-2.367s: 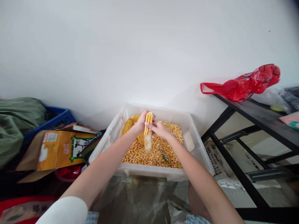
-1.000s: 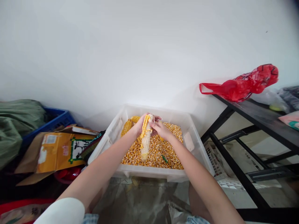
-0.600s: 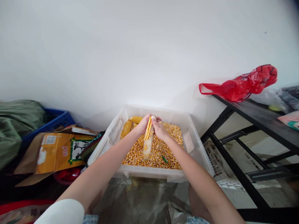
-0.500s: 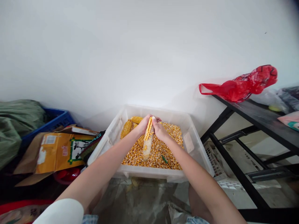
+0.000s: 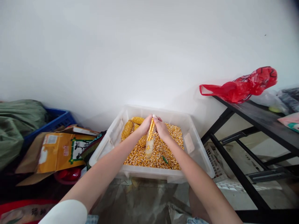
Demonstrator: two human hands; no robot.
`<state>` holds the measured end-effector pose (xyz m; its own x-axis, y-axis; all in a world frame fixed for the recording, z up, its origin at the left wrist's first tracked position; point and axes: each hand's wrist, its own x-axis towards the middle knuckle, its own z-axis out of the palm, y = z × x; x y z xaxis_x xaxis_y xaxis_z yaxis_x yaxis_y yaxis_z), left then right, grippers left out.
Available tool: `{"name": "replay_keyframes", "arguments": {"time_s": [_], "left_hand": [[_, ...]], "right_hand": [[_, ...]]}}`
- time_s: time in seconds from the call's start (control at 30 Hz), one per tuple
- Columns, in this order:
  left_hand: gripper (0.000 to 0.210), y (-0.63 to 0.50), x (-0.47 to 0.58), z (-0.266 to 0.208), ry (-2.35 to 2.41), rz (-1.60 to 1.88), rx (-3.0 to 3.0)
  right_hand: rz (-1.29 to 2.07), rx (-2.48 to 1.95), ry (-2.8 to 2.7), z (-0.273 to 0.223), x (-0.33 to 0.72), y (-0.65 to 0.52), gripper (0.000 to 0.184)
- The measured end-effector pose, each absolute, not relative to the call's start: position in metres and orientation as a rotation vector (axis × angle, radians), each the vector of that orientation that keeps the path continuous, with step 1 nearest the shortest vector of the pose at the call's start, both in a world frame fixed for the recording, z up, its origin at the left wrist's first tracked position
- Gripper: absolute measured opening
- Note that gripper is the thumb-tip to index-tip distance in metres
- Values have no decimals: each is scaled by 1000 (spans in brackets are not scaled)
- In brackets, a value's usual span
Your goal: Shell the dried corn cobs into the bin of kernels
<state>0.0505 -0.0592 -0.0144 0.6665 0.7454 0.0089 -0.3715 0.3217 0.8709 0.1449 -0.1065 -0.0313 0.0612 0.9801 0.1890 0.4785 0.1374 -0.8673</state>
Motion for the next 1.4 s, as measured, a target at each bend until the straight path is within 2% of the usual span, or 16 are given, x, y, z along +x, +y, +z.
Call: {"name": "replay_keyframes", "arguments": {"time_s": [0.2, 0.5, 0.63, 1.03, 1.4], "left_hand": [[40, -63, 44, -24, 555, 653, 1160], [32, -60, 47, -27, 552, 662, 1034], [26, -55, 49, -27, 479, 796, 1011], [37, -52, 47, -31, 612, 711, 1058], [35, -55, 46, -30, 657, 697, 1012]], "right_hand": [[572, -1580, -1520, -36, 142, -113, 63], [681, -1548, -1369, -41, 144, -107, 67], [719, -1485, -1459, -36, 143, -104, 61], [918, -1263, -1494, -45, 146, -103, 58], [1110, -1217, -1390, -55, 149, -99, 52]]}}
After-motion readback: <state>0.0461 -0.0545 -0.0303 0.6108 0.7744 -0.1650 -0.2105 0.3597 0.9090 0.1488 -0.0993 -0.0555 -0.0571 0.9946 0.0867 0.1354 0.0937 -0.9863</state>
